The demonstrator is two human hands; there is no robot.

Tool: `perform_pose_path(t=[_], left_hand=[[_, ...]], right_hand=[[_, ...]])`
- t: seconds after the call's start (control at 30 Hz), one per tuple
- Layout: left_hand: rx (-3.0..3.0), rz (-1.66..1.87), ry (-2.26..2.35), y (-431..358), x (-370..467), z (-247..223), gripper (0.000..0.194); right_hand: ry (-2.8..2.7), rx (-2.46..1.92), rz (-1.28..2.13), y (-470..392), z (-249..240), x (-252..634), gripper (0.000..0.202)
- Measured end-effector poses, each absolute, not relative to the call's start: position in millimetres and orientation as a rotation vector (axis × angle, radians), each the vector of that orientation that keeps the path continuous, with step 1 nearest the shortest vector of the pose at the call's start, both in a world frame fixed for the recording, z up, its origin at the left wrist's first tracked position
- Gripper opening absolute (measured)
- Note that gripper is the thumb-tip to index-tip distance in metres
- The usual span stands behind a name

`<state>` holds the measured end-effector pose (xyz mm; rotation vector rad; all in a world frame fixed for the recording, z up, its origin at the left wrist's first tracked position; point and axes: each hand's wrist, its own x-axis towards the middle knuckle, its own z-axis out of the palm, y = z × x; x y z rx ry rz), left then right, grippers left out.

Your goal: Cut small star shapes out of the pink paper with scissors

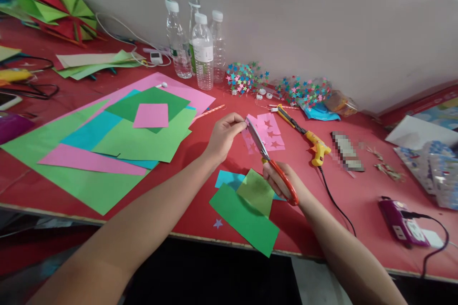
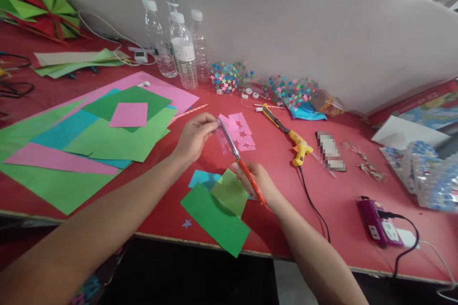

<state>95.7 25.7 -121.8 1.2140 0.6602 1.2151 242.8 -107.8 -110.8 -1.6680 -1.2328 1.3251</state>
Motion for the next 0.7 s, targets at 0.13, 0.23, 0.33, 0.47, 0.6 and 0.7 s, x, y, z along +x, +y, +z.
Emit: perform_pose_path(t=[0.13,0.23,0.33,0.47,0.6,0.7], left_hand=[[1.206,1.215,0.654,26.0,96.1,-122.3,0.011],[1.202,1.218,0.633,26.5,95.9,-122.6,0.01],[1.193,1.224,0.61,26.8,95.6,-122.9,0.011],[1.148,1.228,0.585,26.3,96.3,-123.9,0.011],[1.071,1.207,0.582,24.7,98.8,-124.8,0.012],[0.947,1.193,0.565,24.1,101.0,-124.6,0.01]], right_hand=[[-1.247,-1.679,1.293,-107.6,-110.6,243.3,0.05],[-1.254,-1.708,1.28,-107.3,-109.1,243.3,0.048],[-1.251,-1.742,1.266,-106.8,-107.8,242.3,0.047],[-1.25,-1.734,1.273,-106.1,-107.9,240.4,0.048],[-1.251,-1.737,1.298,-105.6,-111.3,240.0,0.05],[-1.238,-1.694,1.301,-105.0,-115.7,241.6,0.051]])
